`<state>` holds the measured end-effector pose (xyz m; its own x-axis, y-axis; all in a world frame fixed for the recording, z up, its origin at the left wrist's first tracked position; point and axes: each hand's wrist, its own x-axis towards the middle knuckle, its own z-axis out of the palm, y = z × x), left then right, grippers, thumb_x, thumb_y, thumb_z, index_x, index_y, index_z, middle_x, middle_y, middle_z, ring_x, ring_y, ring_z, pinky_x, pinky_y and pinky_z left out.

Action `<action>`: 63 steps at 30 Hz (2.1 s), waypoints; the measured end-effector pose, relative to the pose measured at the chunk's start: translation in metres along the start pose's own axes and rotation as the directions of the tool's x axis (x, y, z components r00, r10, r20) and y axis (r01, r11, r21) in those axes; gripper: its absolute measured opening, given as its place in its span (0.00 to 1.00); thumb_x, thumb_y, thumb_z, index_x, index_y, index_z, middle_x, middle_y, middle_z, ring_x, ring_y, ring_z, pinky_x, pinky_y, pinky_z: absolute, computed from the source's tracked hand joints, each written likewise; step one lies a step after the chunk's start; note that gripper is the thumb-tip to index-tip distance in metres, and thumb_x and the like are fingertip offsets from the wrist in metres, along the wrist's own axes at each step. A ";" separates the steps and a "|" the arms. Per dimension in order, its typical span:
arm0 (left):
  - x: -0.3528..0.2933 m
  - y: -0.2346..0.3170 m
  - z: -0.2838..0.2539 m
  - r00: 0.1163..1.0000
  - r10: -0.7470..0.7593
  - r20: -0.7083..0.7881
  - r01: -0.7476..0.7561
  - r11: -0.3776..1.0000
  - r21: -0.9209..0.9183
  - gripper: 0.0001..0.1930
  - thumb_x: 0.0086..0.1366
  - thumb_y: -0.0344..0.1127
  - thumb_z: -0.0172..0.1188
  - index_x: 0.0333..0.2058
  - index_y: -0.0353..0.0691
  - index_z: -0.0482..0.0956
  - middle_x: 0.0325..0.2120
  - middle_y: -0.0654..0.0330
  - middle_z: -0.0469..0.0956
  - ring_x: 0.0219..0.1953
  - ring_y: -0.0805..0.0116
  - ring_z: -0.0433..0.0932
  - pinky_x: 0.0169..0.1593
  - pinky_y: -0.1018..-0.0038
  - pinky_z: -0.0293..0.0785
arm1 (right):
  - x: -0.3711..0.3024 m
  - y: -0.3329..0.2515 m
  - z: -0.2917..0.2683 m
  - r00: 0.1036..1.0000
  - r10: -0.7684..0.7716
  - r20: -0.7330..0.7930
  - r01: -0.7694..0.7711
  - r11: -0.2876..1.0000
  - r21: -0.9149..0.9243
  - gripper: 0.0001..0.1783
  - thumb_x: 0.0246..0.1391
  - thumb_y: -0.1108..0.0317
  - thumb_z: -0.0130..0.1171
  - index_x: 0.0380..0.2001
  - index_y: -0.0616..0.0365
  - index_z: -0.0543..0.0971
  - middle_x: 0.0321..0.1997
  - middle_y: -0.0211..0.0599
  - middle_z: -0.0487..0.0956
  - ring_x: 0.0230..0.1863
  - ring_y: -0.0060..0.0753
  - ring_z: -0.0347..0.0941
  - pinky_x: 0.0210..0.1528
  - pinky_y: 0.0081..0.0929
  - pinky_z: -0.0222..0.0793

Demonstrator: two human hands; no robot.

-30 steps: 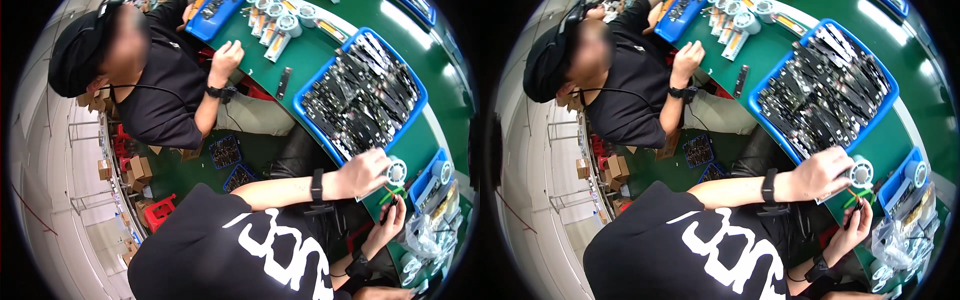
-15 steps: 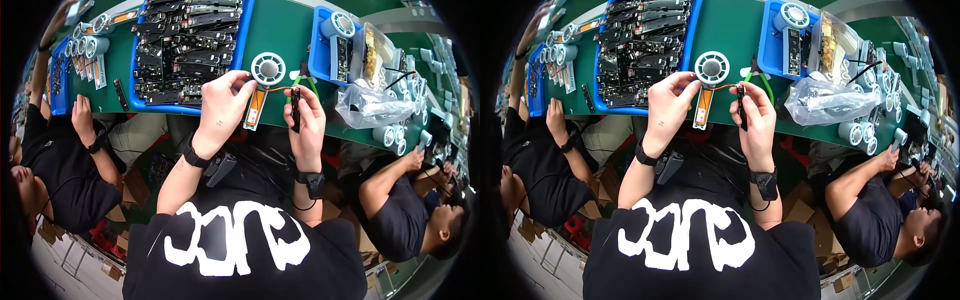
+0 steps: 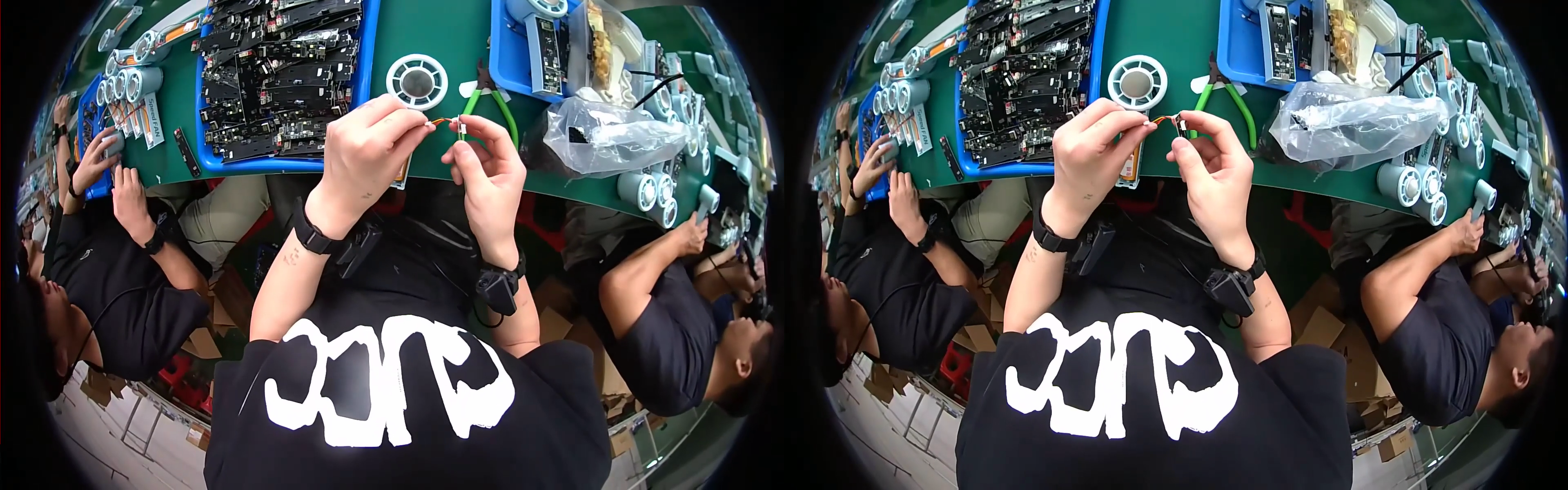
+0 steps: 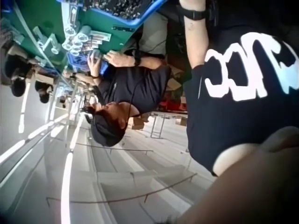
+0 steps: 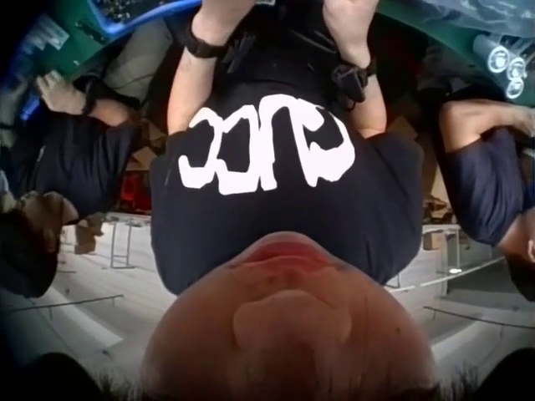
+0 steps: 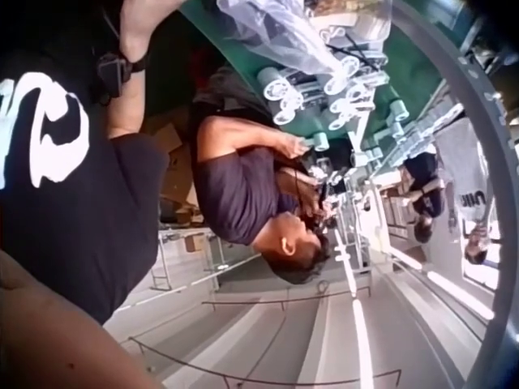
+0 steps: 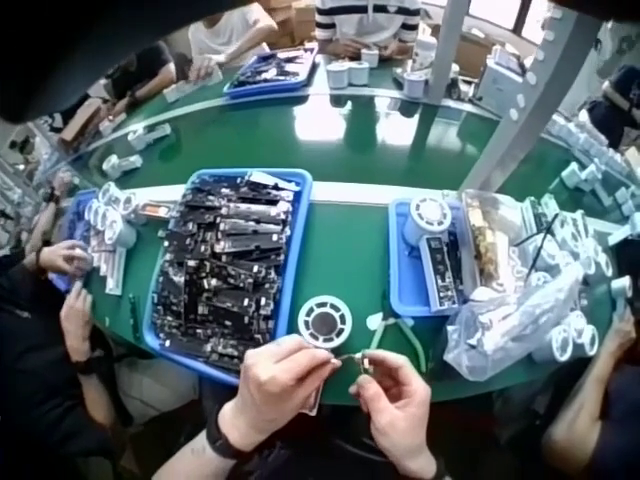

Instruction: The person picks up a circuit board and a battery, connects the wires from the battery to the board by hand, and then sets the connected components down on the table. This process is repeated with another circuit board and battery.

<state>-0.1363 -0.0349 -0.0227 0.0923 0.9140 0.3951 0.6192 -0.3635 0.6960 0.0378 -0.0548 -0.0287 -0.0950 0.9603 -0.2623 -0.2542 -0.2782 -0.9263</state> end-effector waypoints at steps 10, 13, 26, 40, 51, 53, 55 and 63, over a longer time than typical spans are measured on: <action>-0.003 -0.002 0.000 0.994 0.107 0.026 -0.108 0.993 0.054 0.08 0.52 0.26 0.74 0.30 0.38 0.84 0.24 0.60 0.79 0.25 0.66 0.80 0.27 0.74 0.76 | 0.001 0.008 -0.002 0.999 -0.037 0.004 0.037 0.994 -0.098 0.17 0.64 0.77 0.57 0.56 0.65 0.74 0.52 0.37 0.79 0.37 0.18 0.76 0.30 0.13 0.65; -0.006 -0.005 0.003 0.999 0.051 -0.018 -0.051 0.999 -0.007 0.07 0.52 0.25 0.73 0.30 0.38 0.84 0.25 0.60 0.79 0.25 0.66 0.80 0.27 0.73 0.76 | 0.003 0.010 -0.004 0.999 -0.039 -0.009 0.038 0.995 -0.094 0.17 0.64 0.77 0.57 0.56 0.65 0.74 0.52 0.37 0.79 0.37 0.17 0.76 0.30 0.13 0.65; 0.010 -0.003 -0.007 0.962 0.191 0.194 -0.238 0.935 0.263 0.08 0.59 0.36 0.67 0.26 0.42 0.78 0.25 0.66 0.75 0.29 0.68 0.80 0.27 0.72 0.75 | 0.004 0.009 0.002 0.959 -0.282 0.021 0.269 0.890 -0.367 0.17 0.62 0.80 0.58 0.53 0.63 0.81 0.50 0.38 0.79 0.37 0.19 0.78 0.30 0.14 0.68; 0.017 -0.003 -0.019 0.912 0.166 0.375 -0.276 0.925 0.260 0.08 0.57 0.38 0.68 0.29 0.42 0.79 0.28 0.66 0.75 0.29 0.67 0.79 0.28 0.71 0.76 | 0.004 -0.005 -0.003 0.984 -0.137 0.116 0.172 0.905 -0.389 0.17 0.62 0.80 0.58 0.54 0.63 0.81 0.46 0.34 0.79 0.33 0.17 0.76 0.28 0.12 0.64; 0.016 -0.010 -0.023 0.886 0.190 0.423 -0.303 0.928 0.217 0.08 0.57 0.36 0.68 0.28 0.41 0.78 0.27 0.64 0.74 0.29 0.66 0.79 0.28 0.70 0.75 | 0.005 -0.012 0.004 0.974 -0.176 0.145 0.226 0.829 -0.512 0.16 0.58 0.78 0.64 0.50 0.60 0.84 0.40 0.36 0.82 0.30 0.20 0.78 0.31 0.17 0.73; 0.016 -0.011 -0.022 0.880 0.203 0.430 -0.319 0.922 0.218 0.08 0.57 0.36 0.68 0.28 0.41 0.78 0.27 0.64 0.74 0.28 0.66 0.79 0.28 0.70 0.75 | 0.004 -0.015 0.003 0.966 -0.180 0.187 0.257 0.767 -0.588 0.16 0.59 0.79 0.62 0.50 0.62 0.83 0.40 0.35 0.81 0.31 0.19 0.77 0.32 0.16 0.71; 0.017 -0.012 -0.025 0.878 0.208 0.430 -0.316 0.929 0.195 0.08 0.56 0.35 0.68 0.28 0.41 0.79 0.27 0.64 0.74 0.28 0.65 0.79 0.28 0.70 0.75 | 0.005 -0.018 0.002 0.962 -0.181 0.204 0.270 0.735 -0.622 0.16 0.59 0.80 0.61 0.51 0.64 0.83 0.41 0.34 0.80 0.31 0.18 0.76 0.32 0.15 0.71; 0.021 -0.017 -0.026 0.898 0.295 0.326 -0.329 0.943 0.052 0.08 0.54 0.36 0.69 0.28 0.41 0.80 0.26 0.64 0.76 0.27 0.65 0.79 0.28 0.70 0.75 | 0.013 -0.021 -0.006 0.970 0.002 0.243 0.097 0.913 -0.396 0.17 0.58 0.80 0.61 0.52 0.63 0.83 0.40 0.33 0.81 0.31 0.17 0.75 0.32 0.14 0.70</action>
<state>-0.1657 -0.0145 -0.0106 0.5198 0.7723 0.3652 0.5937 -0.6339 0.4956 0.0481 -0.0367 -0.0141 -0.3266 0.9257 -0.1907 0.1399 -0.1522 -0.9784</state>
